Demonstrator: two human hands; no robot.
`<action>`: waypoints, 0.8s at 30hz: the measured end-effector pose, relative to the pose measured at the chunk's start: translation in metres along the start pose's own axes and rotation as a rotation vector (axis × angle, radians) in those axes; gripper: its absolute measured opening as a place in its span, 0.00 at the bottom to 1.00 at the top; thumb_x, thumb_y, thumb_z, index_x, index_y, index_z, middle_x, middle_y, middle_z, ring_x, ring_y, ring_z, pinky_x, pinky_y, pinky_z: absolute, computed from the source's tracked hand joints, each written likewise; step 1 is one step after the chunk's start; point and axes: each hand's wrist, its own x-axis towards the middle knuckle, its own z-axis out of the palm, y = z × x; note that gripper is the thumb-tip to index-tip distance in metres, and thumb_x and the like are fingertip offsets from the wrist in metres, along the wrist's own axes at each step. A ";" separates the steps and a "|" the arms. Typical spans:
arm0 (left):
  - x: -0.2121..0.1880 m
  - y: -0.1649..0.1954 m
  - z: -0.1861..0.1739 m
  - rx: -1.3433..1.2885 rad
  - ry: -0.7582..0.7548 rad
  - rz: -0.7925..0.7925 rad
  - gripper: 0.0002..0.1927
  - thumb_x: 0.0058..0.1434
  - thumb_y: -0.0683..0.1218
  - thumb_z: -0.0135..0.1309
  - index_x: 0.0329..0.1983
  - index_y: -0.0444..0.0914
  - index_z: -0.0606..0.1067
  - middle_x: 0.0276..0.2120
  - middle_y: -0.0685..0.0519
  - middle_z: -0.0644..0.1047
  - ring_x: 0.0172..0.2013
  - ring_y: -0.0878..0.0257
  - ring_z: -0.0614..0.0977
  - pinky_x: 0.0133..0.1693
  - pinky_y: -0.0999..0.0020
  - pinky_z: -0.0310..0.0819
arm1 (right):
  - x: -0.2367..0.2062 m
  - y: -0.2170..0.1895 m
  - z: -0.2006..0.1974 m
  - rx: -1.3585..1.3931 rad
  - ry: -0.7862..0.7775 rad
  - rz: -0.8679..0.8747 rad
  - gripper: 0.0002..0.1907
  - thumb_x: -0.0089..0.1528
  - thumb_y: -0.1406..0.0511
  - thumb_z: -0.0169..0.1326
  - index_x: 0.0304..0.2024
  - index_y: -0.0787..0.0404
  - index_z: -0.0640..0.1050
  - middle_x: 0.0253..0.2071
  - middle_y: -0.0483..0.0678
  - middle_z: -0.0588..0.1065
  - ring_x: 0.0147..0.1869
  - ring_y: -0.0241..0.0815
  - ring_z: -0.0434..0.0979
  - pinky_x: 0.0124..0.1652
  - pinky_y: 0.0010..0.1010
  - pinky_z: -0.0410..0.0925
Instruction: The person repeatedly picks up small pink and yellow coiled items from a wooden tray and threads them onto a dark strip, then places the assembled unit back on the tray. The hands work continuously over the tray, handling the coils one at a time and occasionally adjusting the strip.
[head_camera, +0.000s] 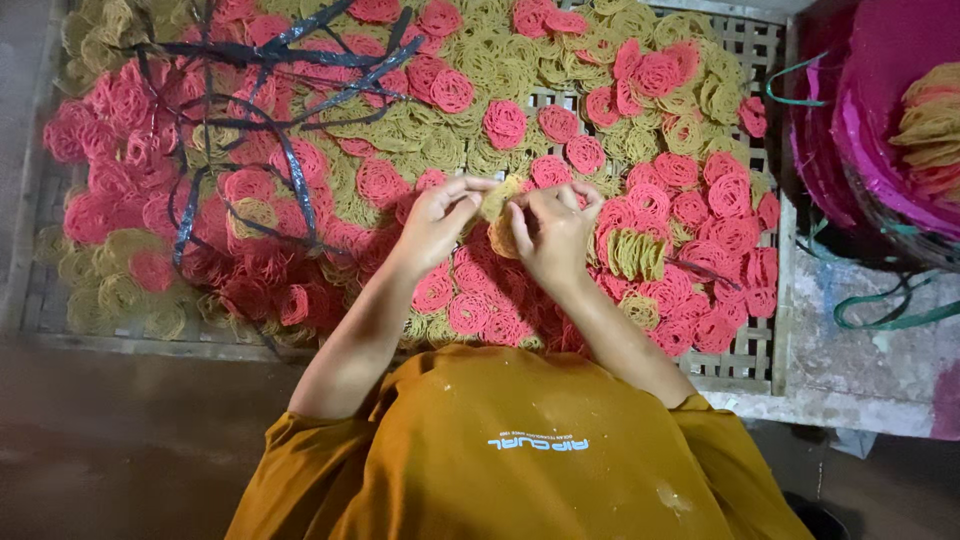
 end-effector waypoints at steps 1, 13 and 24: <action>0.000 0.001 0.002 0.004 -0.014 0.047 0.13 0.72 0.37 0.46 0.55 0.33 0.77 0.54 0.48 0.81 0.54 0.63 0.81 0.58 0.69 0.72 | -0.001 0.000 0.001 0.017 0.002 -0.001 0.03 0.63 0.66 0.64 0.36 0.57 0.81 0.33 0.45 0.79 0.43 0.42 0.75 0.62 0.44 0.52; 0.006 0.047 0.022 0.550 0.151 0.270 0.04 0.61 0.41 0.63 0.38 0.37 0.80 0.38 0.53 0.83 0.41 0.62 0.83 0.66 0.55 0.60 | 0.001 0.015 -0.013 0.209 -0.037 0.052 0.13 0.64 0.66 0.59 0.51 0.59 0.80 0.55 0.49 0.73 0.64 0.50 0.67 0.63 0.48 0.48; 0.022 -0.006 -0.001 0.393 0.089 0.077 0.12 0.67 0.44 0.56 0.52 0.44 0.81 0.60 0.53 0.78 0.58 0.58 0.80 0.57 0.61 0.73 | -0.013 0.032 0.008 0.609 -0.128 0.143 0.03 0.64 0.72 0.58 0.37 0.60 0.81 0.49 0.46 0.80 0.63 0.44 0.76 0.66 0.43 0.61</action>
